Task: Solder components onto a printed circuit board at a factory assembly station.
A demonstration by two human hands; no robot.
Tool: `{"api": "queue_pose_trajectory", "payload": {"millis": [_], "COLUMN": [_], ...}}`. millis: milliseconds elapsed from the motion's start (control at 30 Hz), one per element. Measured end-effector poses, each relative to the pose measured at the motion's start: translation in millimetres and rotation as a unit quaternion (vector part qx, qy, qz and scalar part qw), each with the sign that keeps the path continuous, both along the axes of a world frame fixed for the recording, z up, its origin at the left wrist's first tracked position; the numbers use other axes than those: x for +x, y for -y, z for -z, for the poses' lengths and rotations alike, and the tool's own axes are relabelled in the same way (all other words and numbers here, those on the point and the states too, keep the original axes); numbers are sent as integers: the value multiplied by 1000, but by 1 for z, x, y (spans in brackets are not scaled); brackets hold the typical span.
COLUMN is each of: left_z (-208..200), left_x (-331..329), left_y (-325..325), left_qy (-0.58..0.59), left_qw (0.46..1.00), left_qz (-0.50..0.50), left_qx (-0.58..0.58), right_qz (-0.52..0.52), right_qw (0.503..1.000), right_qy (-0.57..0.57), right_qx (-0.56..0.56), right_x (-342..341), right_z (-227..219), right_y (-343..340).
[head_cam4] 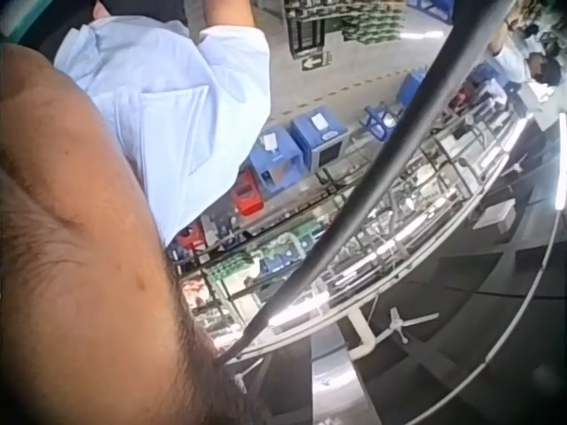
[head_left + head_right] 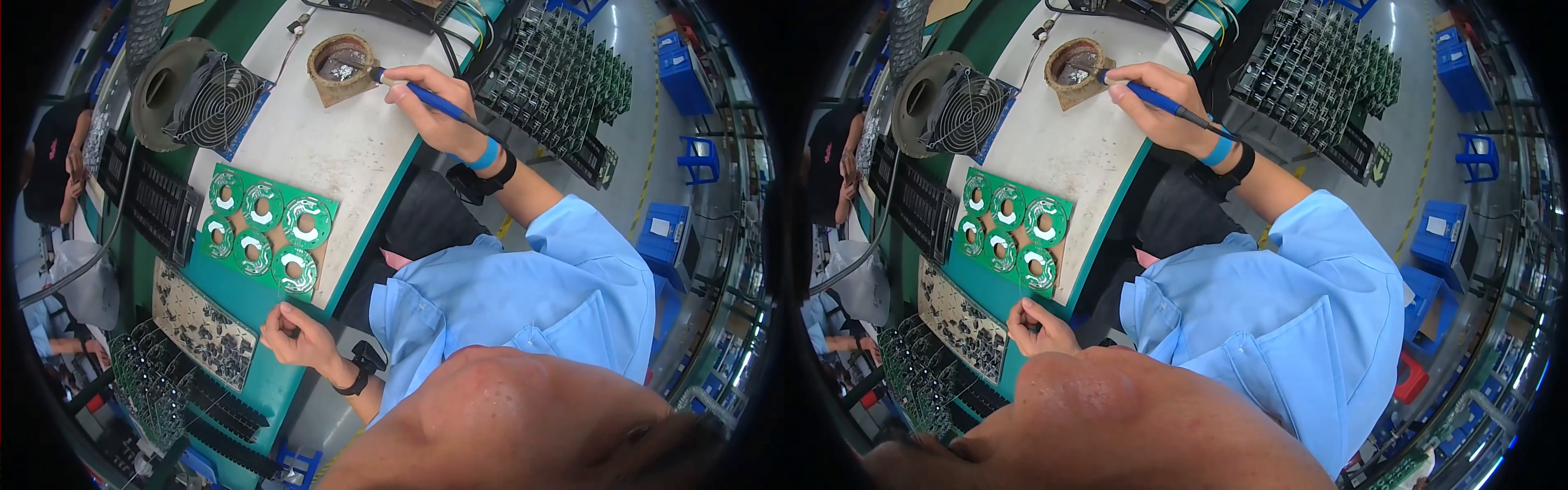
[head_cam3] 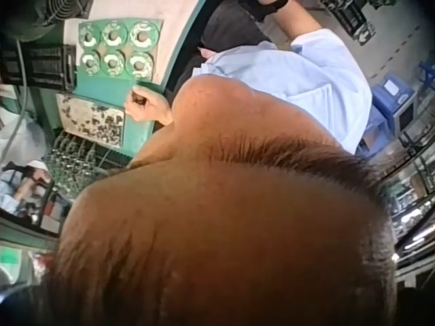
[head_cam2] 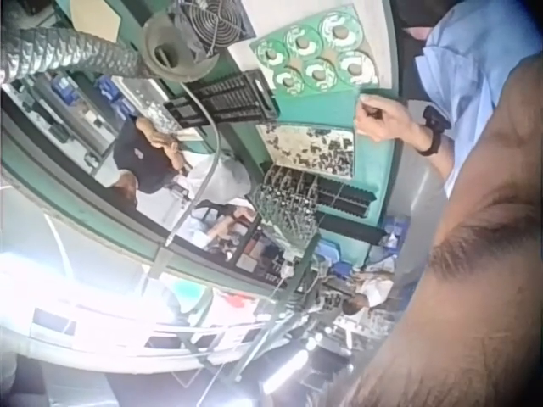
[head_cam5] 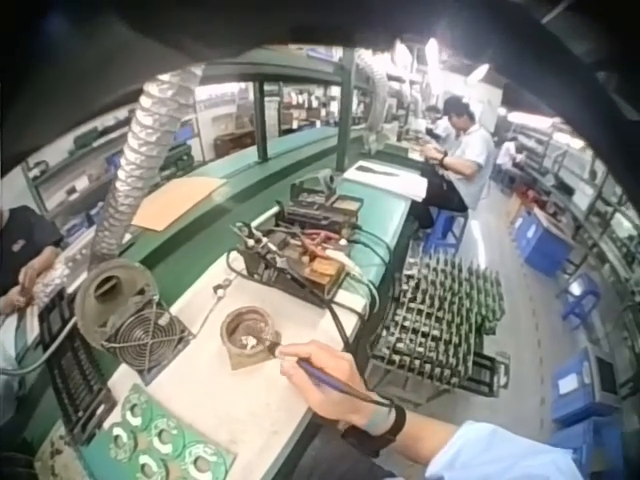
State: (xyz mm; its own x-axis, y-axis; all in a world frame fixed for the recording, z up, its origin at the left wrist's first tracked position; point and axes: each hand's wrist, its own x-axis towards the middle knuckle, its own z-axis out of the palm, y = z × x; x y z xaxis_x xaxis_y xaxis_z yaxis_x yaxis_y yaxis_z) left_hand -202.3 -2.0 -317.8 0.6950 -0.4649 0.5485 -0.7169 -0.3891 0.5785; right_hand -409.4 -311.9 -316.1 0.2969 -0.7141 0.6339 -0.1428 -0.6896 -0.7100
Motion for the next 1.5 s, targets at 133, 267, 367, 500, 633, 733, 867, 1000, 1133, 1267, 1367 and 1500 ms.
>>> {"api": "queue_pose_trajectory", "payload": {"millis": [133, 267, 367, 500, 633, 733, 867, 1000, 1133, 1267, 1367, 1500], "left_z": [5, 7, 7, 10, 11, 11, 12, 14, 13, 11, 10, 5], "left_x": [1, 2, 2, 8, 6, 8, 8, 9, 9, 8, 7, 3], "left_y": [-5, -5, 1, 0, 0, -1, 1, 0, -2, 2, 4, 6], "left_qy": [-15, -30, 11, 47, 45, 38, 34, 39, 47, 53, 60, 68], "left_qw": [999, 998, 999, 998, 998, 998, 998, 998, 998, 997, 997, 996], "left_qz": [-26, -56, -49, -30, -45, -51, -38, -47, -48, -51, -48, -52], "left_qx": [12, 17, -15, -4, -8, -16, -29, -17, -21, -15, -11, -7], "right_qz": [-26, -29, -19, -6, -4, -5, -7, -8, -14, -11, -12, -15], "right_qw": [998, 997, 998, 997, 996, 995, 993, 992, 993, 991, 993, 992], "right_qy": [52, 51, 42, 42, 35, 41, 58, 61, 54, 58, 44, 46], "right_qx": [-31, -49, -52, -62, -84, -94, -101, -107, -106, -118, -111, -116], "right_x": [19, 24, 25, 25, 27, 29, 30, 29, 30, 30, 27, 30], "right_z": [2, 8, 11, 14, 15, 17, 18, 17, 18, 18, 19, 19], "right_y": [1, -1, -1, -1, 0, 1, 1, 0, 0, 0, 1, 1]}}
